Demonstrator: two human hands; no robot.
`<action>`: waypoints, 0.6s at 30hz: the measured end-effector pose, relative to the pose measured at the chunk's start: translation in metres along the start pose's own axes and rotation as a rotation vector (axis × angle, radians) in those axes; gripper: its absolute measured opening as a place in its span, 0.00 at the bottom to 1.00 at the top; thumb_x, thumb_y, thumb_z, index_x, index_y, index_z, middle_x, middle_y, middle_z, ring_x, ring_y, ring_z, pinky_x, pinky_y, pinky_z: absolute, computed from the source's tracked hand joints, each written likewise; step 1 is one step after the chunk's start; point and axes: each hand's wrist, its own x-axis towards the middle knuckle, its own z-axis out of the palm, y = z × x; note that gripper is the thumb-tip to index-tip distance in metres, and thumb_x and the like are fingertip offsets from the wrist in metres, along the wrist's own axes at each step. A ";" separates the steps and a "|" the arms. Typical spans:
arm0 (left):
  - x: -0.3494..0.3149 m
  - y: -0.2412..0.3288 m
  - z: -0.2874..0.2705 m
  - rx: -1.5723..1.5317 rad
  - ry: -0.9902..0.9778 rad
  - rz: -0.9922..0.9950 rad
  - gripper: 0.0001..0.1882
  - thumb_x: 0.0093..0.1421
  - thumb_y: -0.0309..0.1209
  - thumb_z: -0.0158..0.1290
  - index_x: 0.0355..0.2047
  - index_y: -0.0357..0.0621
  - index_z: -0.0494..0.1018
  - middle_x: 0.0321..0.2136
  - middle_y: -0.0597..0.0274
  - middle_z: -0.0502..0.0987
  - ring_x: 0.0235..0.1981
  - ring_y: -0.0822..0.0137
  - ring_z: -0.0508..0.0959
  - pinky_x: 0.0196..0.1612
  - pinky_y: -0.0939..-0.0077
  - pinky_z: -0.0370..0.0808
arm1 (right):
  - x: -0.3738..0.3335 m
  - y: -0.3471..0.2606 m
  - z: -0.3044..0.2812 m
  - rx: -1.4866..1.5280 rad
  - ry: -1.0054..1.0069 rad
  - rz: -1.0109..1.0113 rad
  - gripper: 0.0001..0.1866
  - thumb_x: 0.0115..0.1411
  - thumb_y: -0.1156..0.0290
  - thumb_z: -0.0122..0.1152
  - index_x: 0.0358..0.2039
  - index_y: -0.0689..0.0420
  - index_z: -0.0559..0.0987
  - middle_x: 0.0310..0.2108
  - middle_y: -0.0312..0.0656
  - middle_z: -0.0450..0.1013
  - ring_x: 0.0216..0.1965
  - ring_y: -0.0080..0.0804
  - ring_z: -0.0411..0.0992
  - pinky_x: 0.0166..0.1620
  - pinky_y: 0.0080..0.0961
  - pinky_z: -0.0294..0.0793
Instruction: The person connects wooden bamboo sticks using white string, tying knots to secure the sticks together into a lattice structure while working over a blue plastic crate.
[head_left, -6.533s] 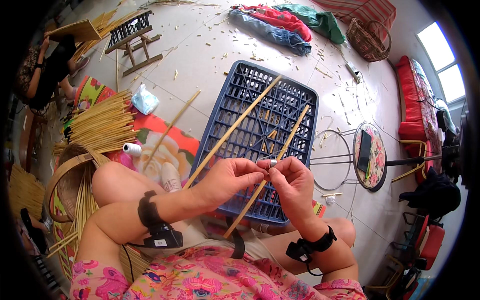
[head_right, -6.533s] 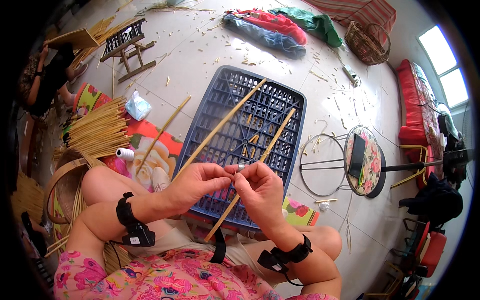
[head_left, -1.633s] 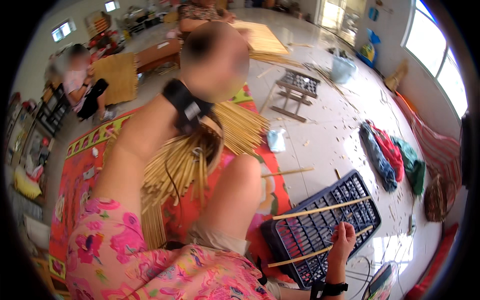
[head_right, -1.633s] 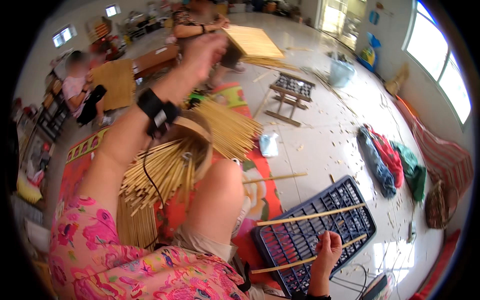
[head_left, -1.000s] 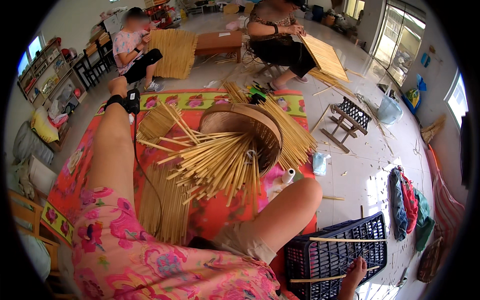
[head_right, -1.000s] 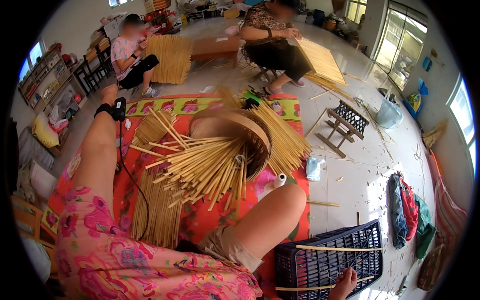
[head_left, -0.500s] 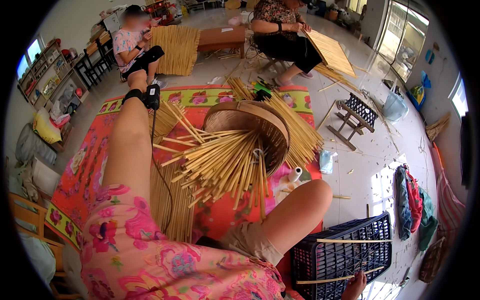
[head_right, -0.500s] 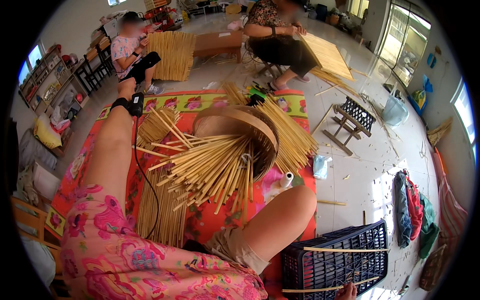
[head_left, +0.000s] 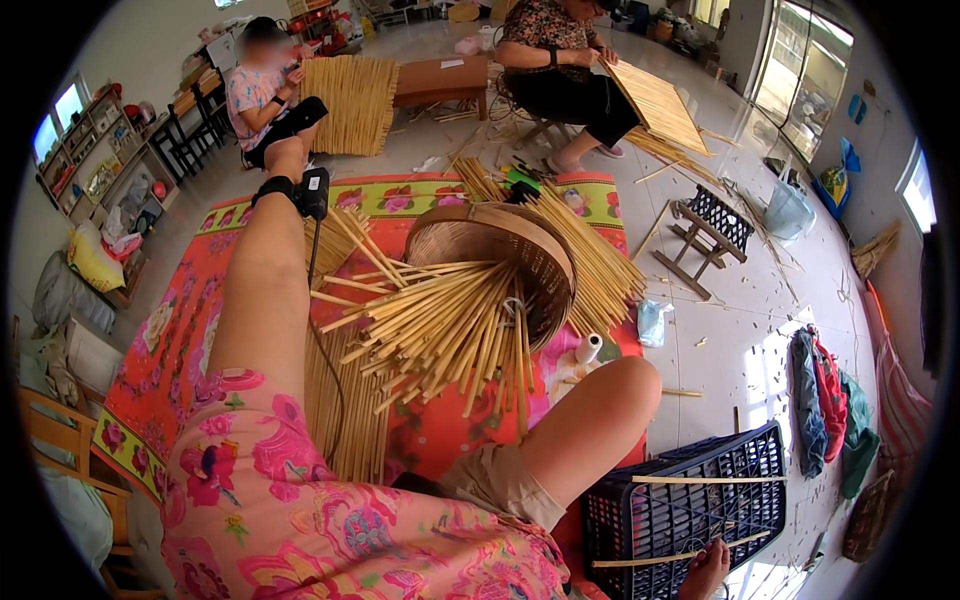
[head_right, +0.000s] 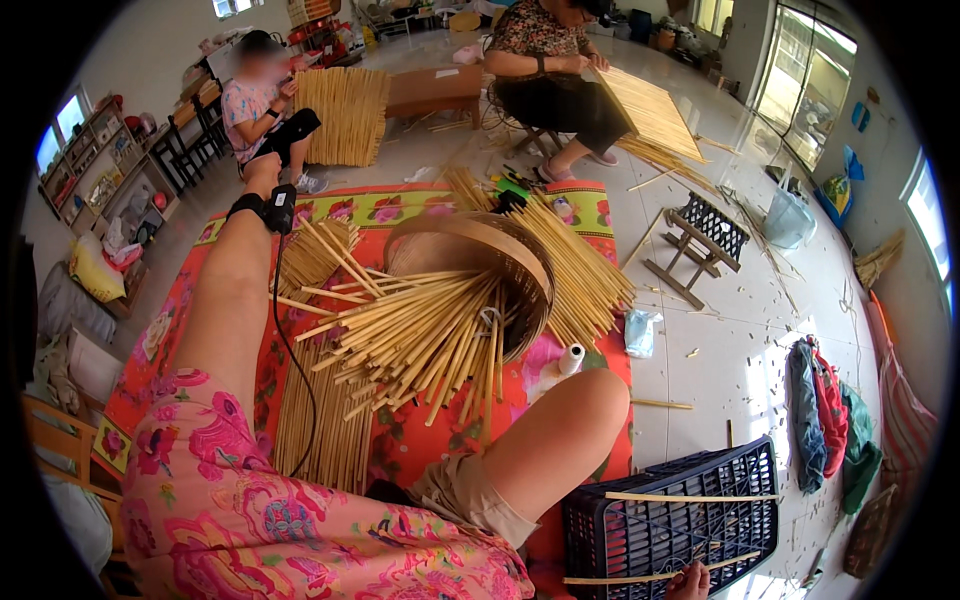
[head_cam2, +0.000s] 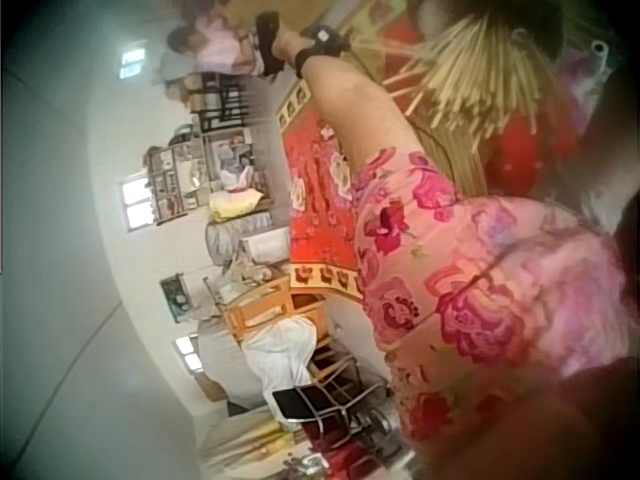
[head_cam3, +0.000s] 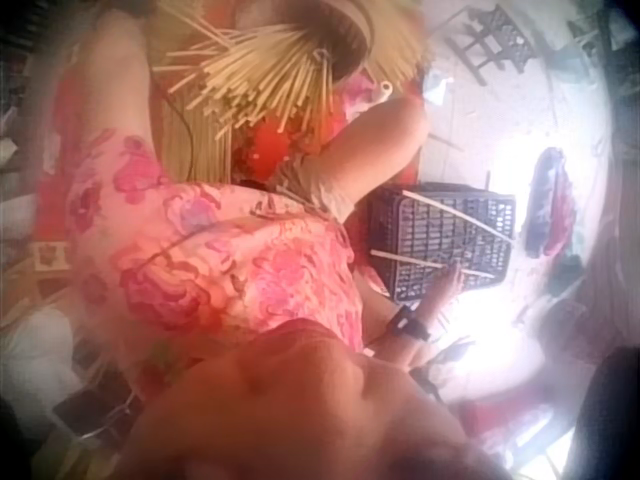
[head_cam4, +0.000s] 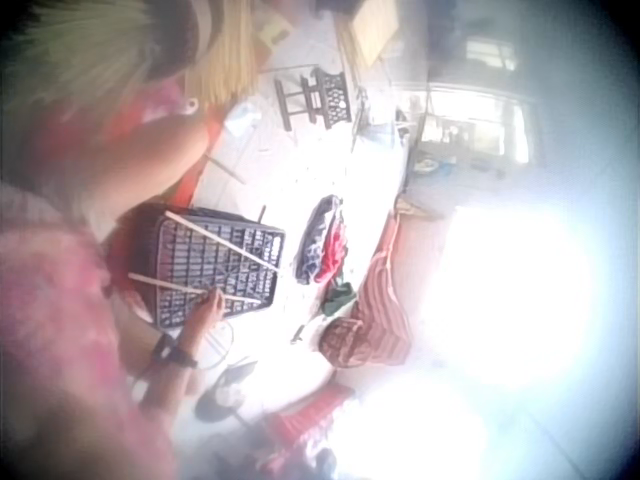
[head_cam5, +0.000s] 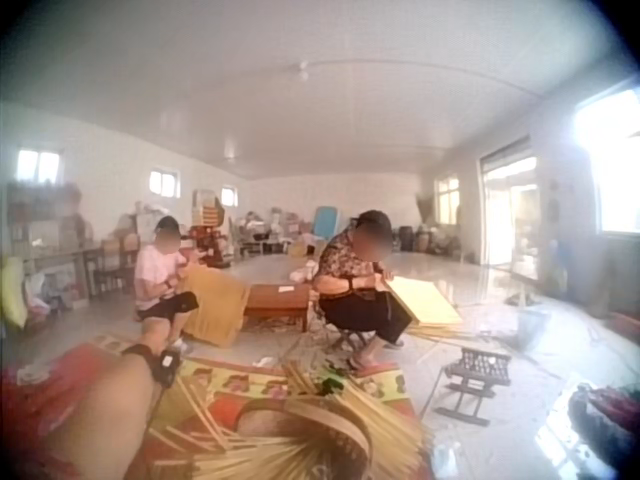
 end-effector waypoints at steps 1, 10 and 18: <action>-0.003 0.001 -0.005 -0.031 -0.002 -0.008 0.10 0.52 0.33 0.49 0.18 0.46 0.63 0.19 0.64 0.66 0.21 0.66 0.64 0.29 0.73 0.63 | 0.000 0.001 0.001 0.006 -0.002 0.000 0.18 0.56 0.67 0.52 0.44 0.65 0.72 0.39 0.56 0.71 0.44 0.54 0.66 0.48 0.43 0.66; -0.026 0.016 -0.012 -0.218 -0.070 -0.018 0.18 0.51 0.34 0.49 0.11 0.43 0.55 0.12 0.65 0.61 0.14 0.66 0.56 0.23 0.69 0.57 | 0.000 -0.012 0.001 0.001 0.005 0.026 0.20 0.54 0.69 0.52 0.47 0.64 0.71 0.40 0.59 0.70 0.45 0.54 0.67 0.48 0.43 0.67; -0.045 0.021 -0.009 0.148 0.084 0.491 0.16 0.51 0.34 0.48 0.11 0.39 0.62 0.12 0.60 0.66 0.15 0.63 0.64 0.25 0.69 0.62 | -0.001 -0.010 0.005 0.005 0.033 0.011 0.20 0.52 0.74 0.53 0.47 0.62 0.72 0.40 0.58 0.70 0.42 0.55 0.68 0.46 0.42 0.68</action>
